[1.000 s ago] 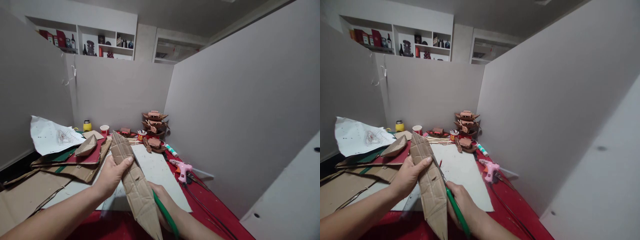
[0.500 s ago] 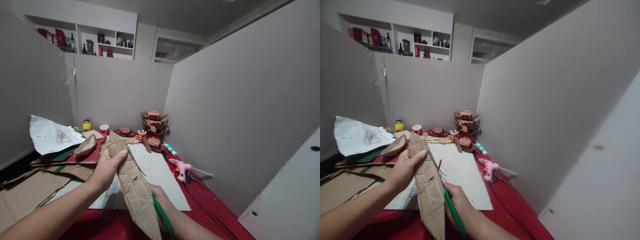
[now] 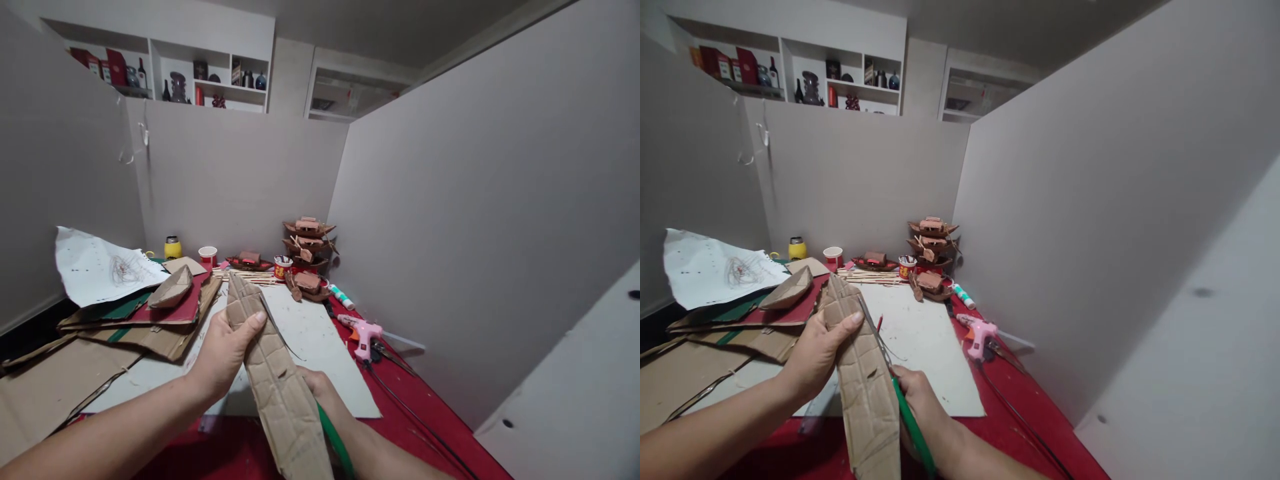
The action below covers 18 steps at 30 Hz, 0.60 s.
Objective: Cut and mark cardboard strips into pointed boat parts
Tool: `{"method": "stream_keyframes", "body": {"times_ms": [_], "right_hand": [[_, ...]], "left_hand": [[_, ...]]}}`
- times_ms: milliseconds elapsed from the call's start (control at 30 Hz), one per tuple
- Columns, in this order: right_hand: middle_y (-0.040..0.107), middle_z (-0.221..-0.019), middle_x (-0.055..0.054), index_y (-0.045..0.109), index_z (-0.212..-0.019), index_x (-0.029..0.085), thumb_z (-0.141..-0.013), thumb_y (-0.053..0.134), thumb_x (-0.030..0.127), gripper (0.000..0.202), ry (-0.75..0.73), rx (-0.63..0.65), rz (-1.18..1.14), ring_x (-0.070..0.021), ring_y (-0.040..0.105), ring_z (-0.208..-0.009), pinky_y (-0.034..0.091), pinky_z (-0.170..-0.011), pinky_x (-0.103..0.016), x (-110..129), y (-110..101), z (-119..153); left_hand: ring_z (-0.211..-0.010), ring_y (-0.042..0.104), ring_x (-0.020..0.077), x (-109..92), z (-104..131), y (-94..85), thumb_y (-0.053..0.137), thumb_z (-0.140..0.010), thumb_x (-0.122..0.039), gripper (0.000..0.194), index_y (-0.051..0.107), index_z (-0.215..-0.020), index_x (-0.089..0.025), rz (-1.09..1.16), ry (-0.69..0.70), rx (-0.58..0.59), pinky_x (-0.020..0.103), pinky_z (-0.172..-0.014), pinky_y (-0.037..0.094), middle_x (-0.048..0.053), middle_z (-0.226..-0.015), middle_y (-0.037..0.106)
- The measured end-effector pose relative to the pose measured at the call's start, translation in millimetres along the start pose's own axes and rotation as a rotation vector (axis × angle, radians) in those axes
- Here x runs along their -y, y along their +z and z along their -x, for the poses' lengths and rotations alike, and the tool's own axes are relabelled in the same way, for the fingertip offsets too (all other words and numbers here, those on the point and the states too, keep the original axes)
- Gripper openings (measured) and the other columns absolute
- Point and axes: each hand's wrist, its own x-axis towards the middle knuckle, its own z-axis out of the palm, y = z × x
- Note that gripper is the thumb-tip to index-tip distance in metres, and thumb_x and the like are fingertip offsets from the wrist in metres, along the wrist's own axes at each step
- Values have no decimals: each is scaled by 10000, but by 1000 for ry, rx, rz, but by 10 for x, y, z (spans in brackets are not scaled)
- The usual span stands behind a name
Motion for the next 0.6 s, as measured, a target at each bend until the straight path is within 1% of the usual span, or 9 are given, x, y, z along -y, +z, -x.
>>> {"method": "stream_keyframes", "body": {"times_ms": [133, 233, 300, 367, 467, 533, 600], "right_hand": [[724, -805, -51, 747, -891, 162, -763, 670, 397, 279, -151, 46, 187, -232, 635, -750, 522, -746, -344, 108, -26, -38], [727, -815, -57, 752, -898, 173, -774, 653, 397, 275, -180, 87, 183, -250, 642, -805, 513, -788, -364, 139, -36, -66], [718, -758, -53, 750, -885, 166, -774, 650, 411, 286, -158, 79, 120, -249, 645, -776, 521, -742, -359, 116, -36, -65], [697, -691, -43, 745, -860, 156, -767, 660, 425, 297, -103, 58, 61, -237, 643, -718, 520, -663, -337, 81, -25, -47], [652, -621, -24, 725, -818, 146, -738, 697, 442, 307, -32, 36, -29, -211, 618, -626, 492, -567, -303, 47, 5, -4], [624, -613, -16, 699, -785, 147, -748, 692, 458, 313, -49, 18, -71, -192, 590, -599, 476, -550, -291, 44, 13, 19], [601, -634, -11, 661, -738, 150, -767, 681, 460, 312, -123, -22, -39, -171, 559, -608, 464, -568, -279, 56, -10, 30]], "left_hand": [[-650, 611, 139, 49, 84, 53, 776, -681, -391, 301, 681, -800, -132, 8, -63, 44, 241, -628, 524, 18, -722, 689], [-620, 593, 129, 102, 115, 71, 796, -648, -408, 337, 666, -774, -124, 15, -101, 53, 234, -604, 515, 12, -690, 673], [-631, 597, 132, 121, 112, 67, 796, -647, -412, 337, 661, -765, -126, 17, -106, 56, 239, -618, 519, 12, -695, 672], [-647, 604, 135, 121, 104, 58, 786, -663, -414, 325, 658, -759, -131, 19, -102, 66, 245, -647, 524, 11, -697, 672], [-653, 605, 130, 102, 111, 51, 777, -681, -404, 308, 660, -787, -139, 28, -95, 99, 240, -659, 520, 3, -700, 669], [-618, 587, 113, 85, 125, 48, 779, -685, -387, 290, 653, -776, -141, 30, -108, 134, 219, -623, 507, -7, -682, 657], [-578, 566, 100, 53, 125, 35, 780, -687, -371, 277, 638, -740, -140, 25, -146, 186, 203, -579, 489, -14, -655, 642]]}}
